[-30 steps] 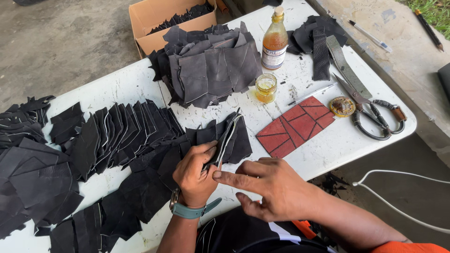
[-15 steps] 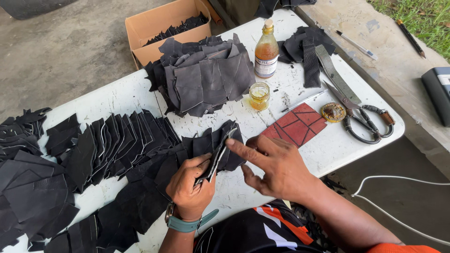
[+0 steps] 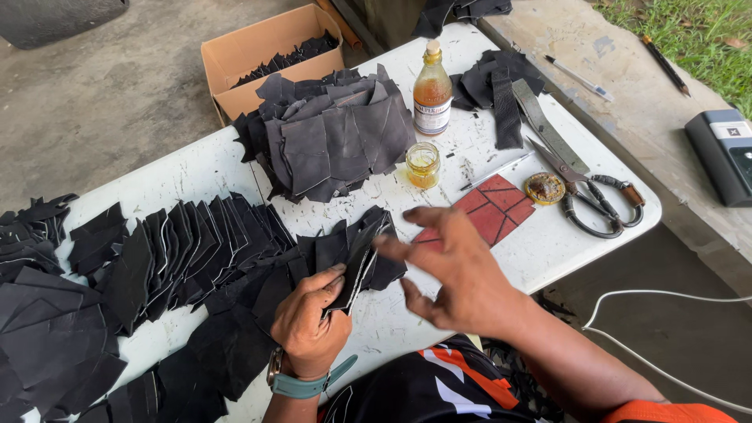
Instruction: The person repeatedly picks up black rubber pieces from a pile on a white table, applies a yellow adhesive from a small jar to the edges using a finger, and places the treated pieces into a cardboard box. The process is repeated continuously throughout the clip.
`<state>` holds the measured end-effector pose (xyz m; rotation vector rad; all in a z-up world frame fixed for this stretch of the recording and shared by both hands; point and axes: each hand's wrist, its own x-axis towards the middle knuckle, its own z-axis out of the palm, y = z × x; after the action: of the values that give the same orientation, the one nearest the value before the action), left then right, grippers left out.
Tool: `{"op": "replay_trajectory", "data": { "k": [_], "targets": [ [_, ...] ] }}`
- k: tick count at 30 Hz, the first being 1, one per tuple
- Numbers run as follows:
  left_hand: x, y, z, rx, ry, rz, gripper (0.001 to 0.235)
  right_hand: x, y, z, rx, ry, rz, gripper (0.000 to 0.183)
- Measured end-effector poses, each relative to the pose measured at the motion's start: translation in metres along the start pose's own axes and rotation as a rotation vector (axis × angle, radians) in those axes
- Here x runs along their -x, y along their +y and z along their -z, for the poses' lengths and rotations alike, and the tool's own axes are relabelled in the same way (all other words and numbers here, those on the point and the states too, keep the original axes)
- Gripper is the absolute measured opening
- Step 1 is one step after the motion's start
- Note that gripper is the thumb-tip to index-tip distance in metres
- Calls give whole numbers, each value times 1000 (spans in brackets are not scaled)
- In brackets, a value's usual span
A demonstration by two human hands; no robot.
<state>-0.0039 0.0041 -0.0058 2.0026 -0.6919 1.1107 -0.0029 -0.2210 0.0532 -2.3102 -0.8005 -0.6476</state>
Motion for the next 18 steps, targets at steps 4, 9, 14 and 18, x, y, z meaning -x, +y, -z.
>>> {"op": "replay_trajectory", "data": {
  "k": [4, 9, 14, 18],
  "targets": [
    [3, -1, 0, 5, -5, 9, 22, -2, -2, -2, 106, 58, -54, 62],
    [4, -2, -1, -35, 8, -2, 23, -12, 6, 0, 8, 9, 4, 64],
    [-2, 0, 0, -11, -5, 20, 21, -12, 8, 2, -140, 8, -33, 67],
    [-3, 0, -3, -2, 1, 14, 24, 3, -2, -7, -127, -37, 38, 63]
  ]
}}
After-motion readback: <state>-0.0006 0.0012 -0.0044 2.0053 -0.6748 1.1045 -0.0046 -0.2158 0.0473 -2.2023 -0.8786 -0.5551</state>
